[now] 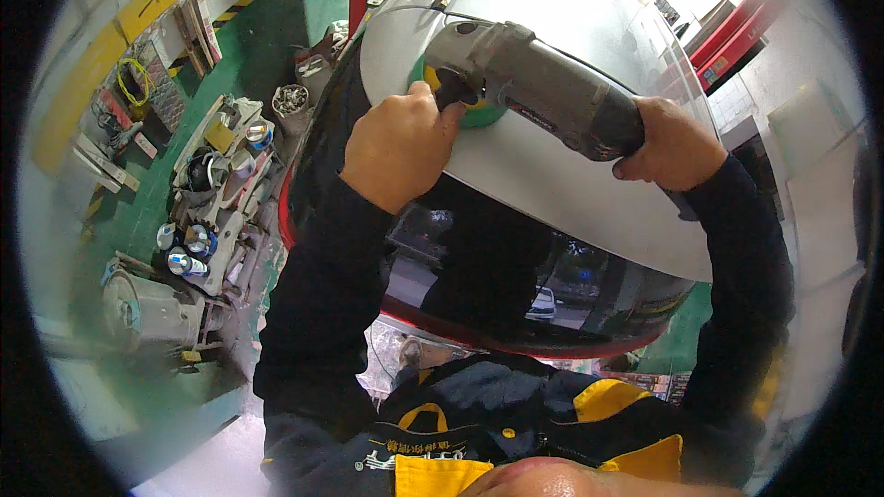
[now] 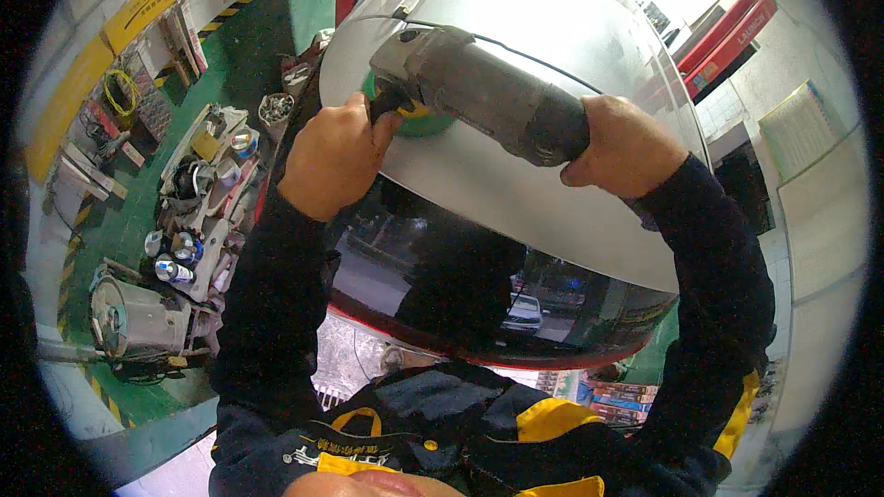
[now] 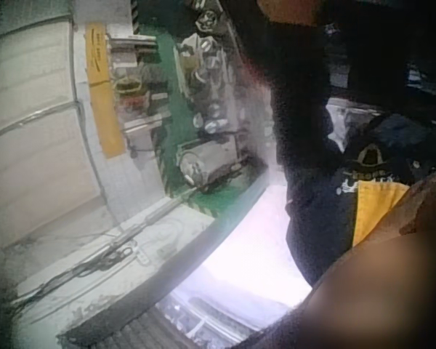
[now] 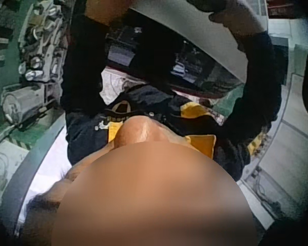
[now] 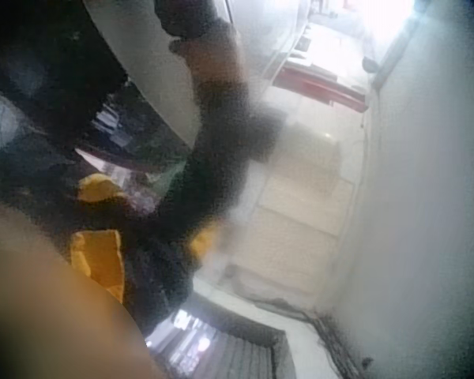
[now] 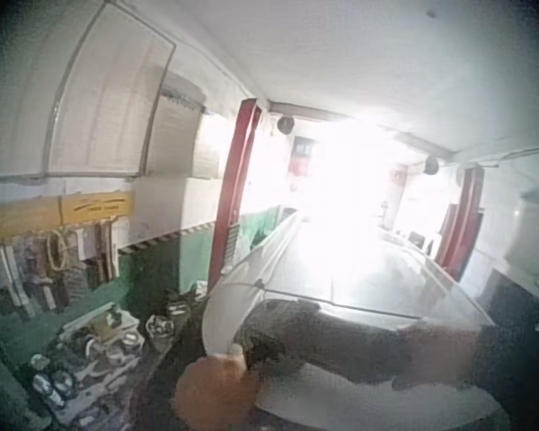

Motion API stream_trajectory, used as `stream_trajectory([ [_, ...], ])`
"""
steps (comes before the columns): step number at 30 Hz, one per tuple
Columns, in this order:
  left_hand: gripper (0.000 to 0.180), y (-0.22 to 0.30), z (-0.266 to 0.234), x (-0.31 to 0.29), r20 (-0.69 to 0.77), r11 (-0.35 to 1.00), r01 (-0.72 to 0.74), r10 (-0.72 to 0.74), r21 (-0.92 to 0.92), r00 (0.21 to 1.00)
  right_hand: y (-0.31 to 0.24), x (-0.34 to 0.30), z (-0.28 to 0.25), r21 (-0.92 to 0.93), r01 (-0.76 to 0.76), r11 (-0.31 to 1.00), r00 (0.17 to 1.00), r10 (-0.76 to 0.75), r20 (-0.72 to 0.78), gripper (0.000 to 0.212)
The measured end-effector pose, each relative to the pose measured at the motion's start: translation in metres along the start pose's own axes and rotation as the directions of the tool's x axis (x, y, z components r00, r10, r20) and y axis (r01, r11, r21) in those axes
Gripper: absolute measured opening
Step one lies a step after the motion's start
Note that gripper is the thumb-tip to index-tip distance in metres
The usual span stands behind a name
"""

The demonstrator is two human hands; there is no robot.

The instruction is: The person uses a handheld electric polisher with a green and yellow pad to polish the rear trunk lid of a white car. They move the tool in overlapping circular and linear motions across the surface, covering the area from the center toward the edges and back.

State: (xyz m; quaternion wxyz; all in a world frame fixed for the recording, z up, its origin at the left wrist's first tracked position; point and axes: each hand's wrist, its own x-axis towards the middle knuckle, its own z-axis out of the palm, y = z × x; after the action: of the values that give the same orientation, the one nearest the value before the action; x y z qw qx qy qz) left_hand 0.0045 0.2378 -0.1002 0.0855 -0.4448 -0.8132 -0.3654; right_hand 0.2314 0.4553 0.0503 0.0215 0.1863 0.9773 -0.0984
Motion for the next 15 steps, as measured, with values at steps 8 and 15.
stream_trajectory([
  [8, 0.055, 0.039, 0.009, -0.001, 0.088, 0.999, 0.031, -0.027, -0.043, 0.996, 0.015, -0.03, -0.007, -0.044, -0.063, 0.997, 0.998, 0.062, -0.007, 0.049],
  [15, 0.055, 0.059, 0.013, -0.003, 0.13, 0.998, 0.019, -0.011, -0.062, 0.992, 0.027, -0.054, -0.011, -0.003, -0.083, 0.997, 0.997, 0.083, -0.004, 0.049],
])
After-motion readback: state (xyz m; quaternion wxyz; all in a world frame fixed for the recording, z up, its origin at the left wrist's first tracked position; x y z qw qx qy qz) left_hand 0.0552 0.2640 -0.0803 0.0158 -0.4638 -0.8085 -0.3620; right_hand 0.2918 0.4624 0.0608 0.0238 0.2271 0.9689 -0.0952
